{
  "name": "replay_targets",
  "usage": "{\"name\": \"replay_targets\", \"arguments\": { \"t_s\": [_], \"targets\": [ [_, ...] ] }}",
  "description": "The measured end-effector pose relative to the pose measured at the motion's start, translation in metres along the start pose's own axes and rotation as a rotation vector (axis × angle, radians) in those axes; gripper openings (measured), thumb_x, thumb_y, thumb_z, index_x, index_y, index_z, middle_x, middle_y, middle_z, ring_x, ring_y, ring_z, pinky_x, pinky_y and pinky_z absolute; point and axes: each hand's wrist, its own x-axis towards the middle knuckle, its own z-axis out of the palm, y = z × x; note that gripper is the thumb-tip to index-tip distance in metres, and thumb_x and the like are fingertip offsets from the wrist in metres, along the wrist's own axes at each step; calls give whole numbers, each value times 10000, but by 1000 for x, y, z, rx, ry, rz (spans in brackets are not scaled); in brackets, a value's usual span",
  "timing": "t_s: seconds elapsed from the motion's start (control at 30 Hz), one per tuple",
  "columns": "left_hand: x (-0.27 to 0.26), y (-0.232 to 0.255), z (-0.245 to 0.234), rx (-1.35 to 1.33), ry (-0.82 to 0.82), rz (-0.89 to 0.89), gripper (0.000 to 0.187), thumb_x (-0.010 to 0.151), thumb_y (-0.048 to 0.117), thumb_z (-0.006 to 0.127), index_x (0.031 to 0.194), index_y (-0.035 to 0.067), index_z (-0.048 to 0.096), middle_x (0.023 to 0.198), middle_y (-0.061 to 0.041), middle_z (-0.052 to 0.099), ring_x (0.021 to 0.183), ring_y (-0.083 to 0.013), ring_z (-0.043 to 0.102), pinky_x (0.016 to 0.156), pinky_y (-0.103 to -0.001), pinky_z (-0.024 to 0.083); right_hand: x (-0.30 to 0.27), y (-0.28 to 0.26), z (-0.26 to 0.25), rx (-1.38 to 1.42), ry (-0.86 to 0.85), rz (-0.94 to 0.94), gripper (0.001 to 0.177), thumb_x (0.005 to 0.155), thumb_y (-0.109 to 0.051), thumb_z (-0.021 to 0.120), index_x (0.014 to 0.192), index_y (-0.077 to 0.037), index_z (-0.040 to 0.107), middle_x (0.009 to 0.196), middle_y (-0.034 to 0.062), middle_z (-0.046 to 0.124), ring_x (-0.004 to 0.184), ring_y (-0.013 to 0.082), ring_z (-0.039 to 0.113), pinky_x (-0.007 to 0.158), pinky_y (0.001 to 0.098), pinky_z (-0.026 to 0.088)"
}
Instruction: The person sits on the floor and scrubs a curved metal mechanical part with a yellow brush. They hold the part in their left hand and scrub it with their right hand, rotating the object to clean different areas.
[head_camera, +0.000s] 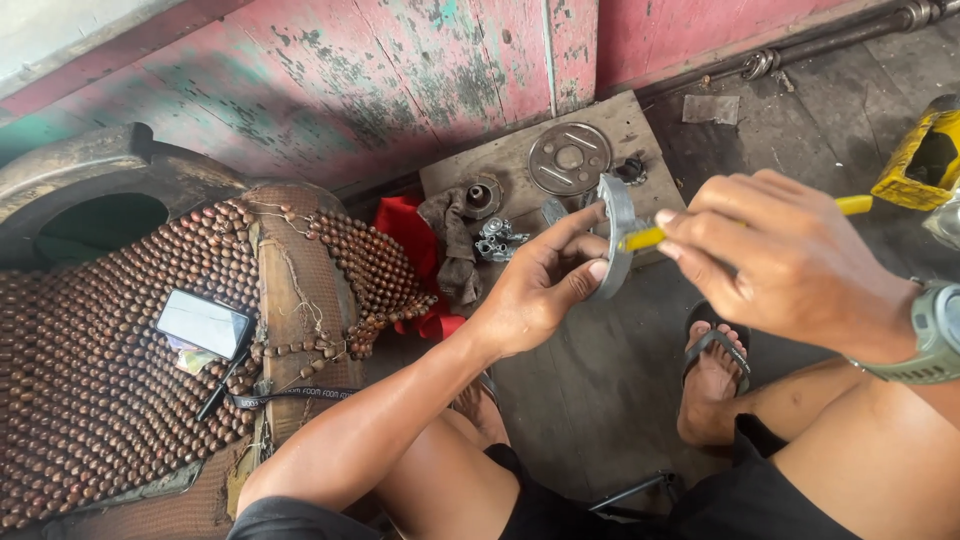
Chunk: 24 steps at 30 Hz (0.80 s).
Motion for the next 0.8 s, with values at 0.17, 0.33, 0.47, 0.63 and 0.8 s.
{"name": "replay_targets", "arguments": {
  "t_s": [0.17,0.33,0.47,0.63,0.8],
  "targets": [
    [0,5,-1,-14,-7,4,642,1039,303,575,1582,30,369,1065,-26,651,963,-148,597,826,-307,506,0,-7,2,-4,-25,-51,96,971,-89,753,969,-30,678,889,66,602,701,195,557,651,332,442],
    [1,7,4,0,-16,2,626,1046,304,552,1577,23,376,1013,12,607,901,-108,533,779,-278,459,1,-6,-4,-25,11,20,35,1001,-32,711,1001,-30,676,898,85,611,697,256,554,693,362,472],
    [6,11,9,-24,-10,12,700,1040,357,550,1611,21,324,1020,28,572,893,-107,517,785,-278,457,-5,-9,-9,-120,-16,11,54,1019,-45,703,1020,-40,649,879,68,572,673,237,523,661,348,448],
    [25,14,23,31,-47,93,611,1069,241,534,1602,15,340,1097,12,605,1006,-140,563,943,-332,485,-9,-5,-33,-146,-14,89,116,1017,-58,721,1115,-4,688,920,98,599,725,281,570,757,383,504],
    [52,45,55,-78,-60,91,689,1001,367,591,1552,3,393,1500,-115,546,1398,-204,520,1178,-384,467,-14,-2,-49,-300,-27,153,74,1053,-68,762,1033,-66,691,906,53,610,671,251,563,662,350,460]
  ]
}}
